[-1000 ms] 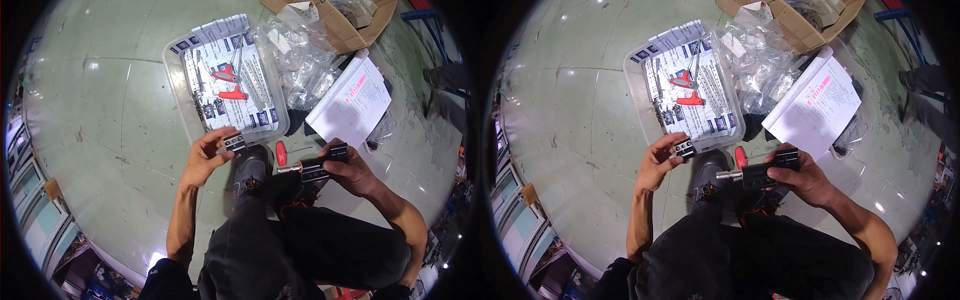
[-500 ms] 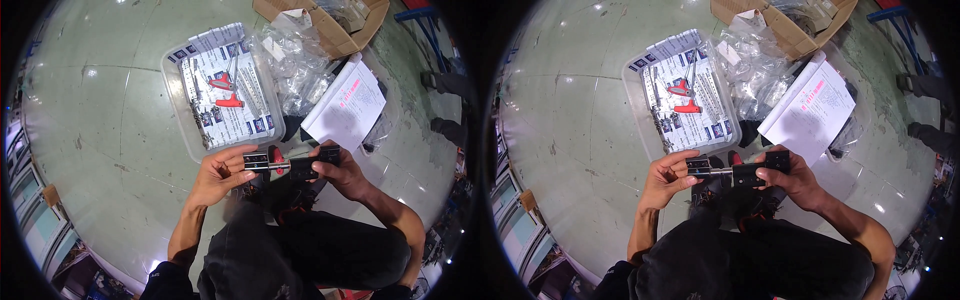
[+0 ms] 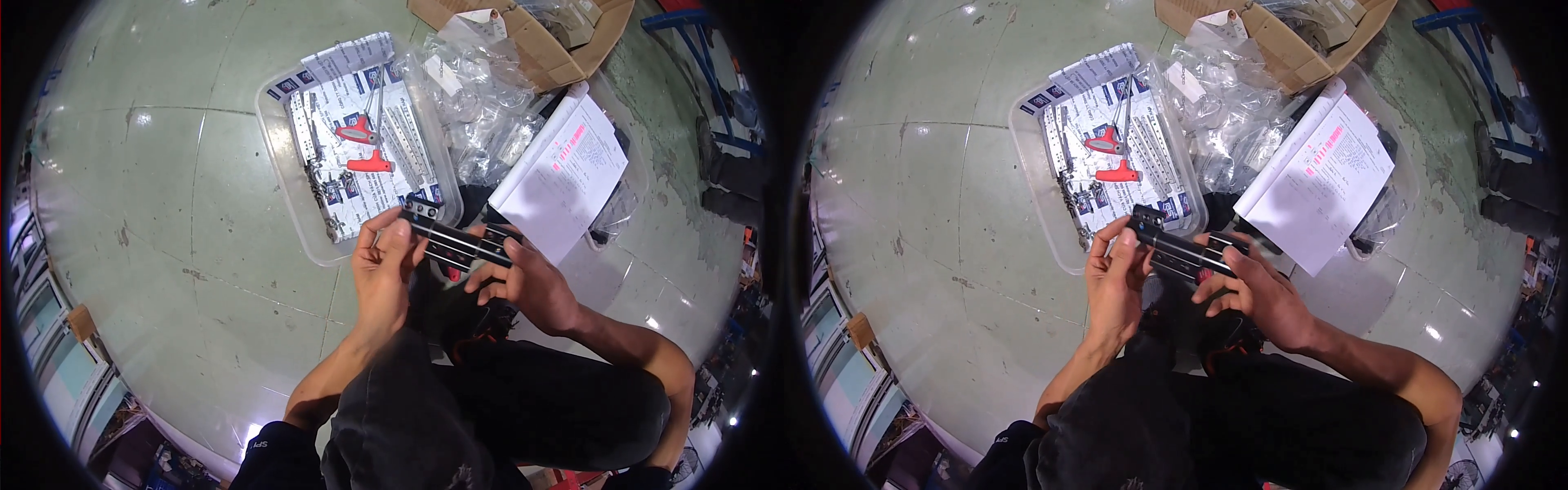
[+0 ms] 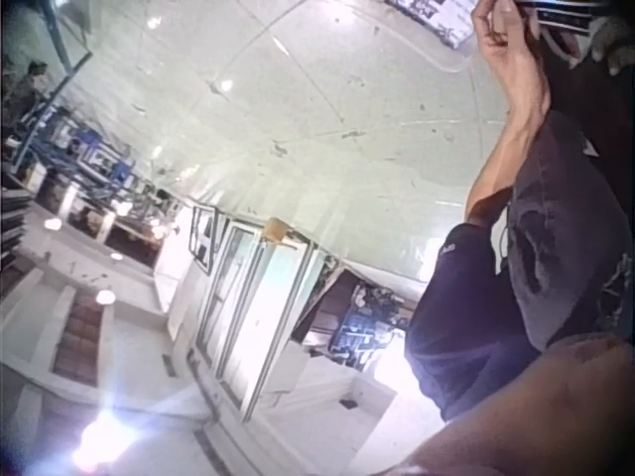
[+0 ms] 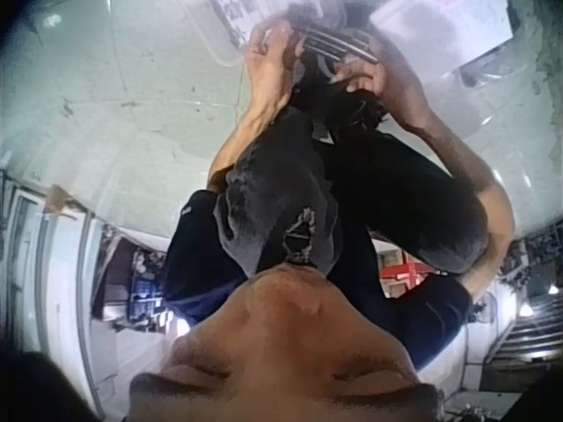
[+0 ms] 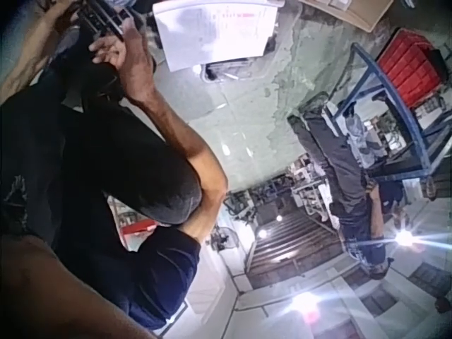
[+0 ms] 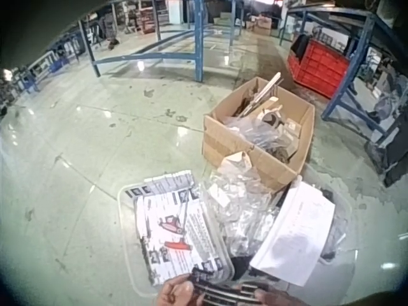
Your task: The person assembles and adjusts metal hinges from a plastic bin using a hex key.
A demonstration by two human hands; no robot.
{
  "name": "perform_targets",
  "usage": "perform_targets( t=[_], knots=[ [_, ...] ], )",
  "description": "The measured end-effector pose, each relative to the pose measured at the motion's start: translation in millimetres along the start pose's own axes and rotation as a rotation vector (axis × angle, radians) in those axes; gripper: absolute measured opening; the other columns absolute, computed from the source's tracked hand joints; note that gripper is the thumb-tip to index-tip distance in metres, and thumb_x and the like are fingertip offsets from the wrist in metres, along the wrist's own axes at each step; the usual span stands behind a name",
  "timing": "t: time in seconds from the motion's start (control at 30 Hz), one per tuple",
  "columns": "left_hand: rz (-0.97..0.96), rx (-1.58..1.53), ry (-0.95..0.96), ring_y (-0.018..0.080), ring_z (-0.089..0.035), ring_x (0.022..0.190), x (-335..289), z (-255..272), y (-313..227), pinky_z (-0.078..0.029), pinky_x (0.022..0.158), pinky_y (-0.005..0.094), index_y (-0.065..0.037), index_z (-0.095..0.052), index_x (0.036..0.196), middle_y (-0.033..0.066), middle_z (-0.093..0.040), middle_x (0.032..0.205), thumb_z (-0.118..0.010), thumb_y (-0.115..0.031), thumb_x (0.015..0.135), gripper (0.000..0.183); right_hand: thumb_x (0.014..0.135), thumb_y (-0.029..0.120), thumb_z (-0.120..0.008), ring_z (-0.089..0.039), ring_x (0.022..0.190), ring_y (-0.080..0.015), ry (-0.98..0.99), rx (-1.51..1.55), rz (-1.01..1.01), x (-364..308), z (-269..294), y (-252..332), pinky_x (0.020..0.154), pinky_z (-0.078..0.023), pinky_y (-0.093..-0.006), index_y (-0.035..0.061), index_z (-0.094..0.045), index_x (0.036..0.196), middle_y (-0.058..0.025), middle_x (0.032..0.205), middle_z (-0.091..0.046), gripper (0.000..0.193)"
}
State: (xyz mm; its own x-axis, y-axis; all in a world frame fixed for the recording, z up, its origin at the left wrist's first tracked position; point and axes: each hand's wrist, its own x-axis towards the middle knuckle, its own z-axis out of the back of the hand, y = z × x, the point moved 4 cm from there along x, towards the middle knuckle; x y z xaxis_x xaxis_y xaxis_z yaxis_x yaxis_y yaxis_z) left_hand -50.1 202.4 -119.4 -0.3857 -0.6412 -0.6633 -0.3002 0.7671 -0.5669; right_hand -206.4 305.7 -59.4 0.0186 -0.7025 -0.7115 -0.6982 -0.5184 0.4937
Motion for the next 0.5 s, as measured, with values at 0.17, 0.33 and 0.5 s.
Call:
perform_targets(
  t=[0.17,0.33,0.5],
  knots=[
    [0.091,-0.109,0.139,0.0207,-0.068,0.096,2,-15,-1,-0.058,0.083,0.0336,-0.011,-0.034,0.146,0.0156,-0.062,0.122,-0.063,-0.007,0.092,0.062,0.105,0.033,-0.036,-0.058,0.114,-0.0261,0.218,0.104,-0.132,8,-18,-3,0.092,-0.048,-0.0371,0.0078,-0.015,0.154,-0.0127,0.137,-0.046,0.06],
    [0.129,-0.013,0.301,0.0275,-0.061,0.113,1,-15,-4,-0.056,0.09,0.0401,-0.013,-0.013,0.153,0.0195,-0.053,0.131,-0.077,0.004,0.075,0.102,0.105,0.028,-0.037,-0.057,0.12,-0.0283,0.24,-0.165,-0.123,7,-29,8,0.098,-0.047,-0.0393,0.0044,-0.015,0.153,-0.0168,0.137,-0.047,0.058],
    [-0.011,0.207,0.448,0.0306,-0.052,0.123,0,-22,-13,-0.053,0.094,0.0462,-0.009,-0.003,0.152,0.0165,-0.033,0.14,-0.089,0.009,0.052,0.133,0.105,0.026,-0.039,-0.057,0.119,-0.0255,0.194,-0.252,-0.036,14,-20,4,0.094,-0.05,-0.0356,0.0009,-0.027,0.146,-0.0178,0.135,-0.052,0.05]
  ],
)
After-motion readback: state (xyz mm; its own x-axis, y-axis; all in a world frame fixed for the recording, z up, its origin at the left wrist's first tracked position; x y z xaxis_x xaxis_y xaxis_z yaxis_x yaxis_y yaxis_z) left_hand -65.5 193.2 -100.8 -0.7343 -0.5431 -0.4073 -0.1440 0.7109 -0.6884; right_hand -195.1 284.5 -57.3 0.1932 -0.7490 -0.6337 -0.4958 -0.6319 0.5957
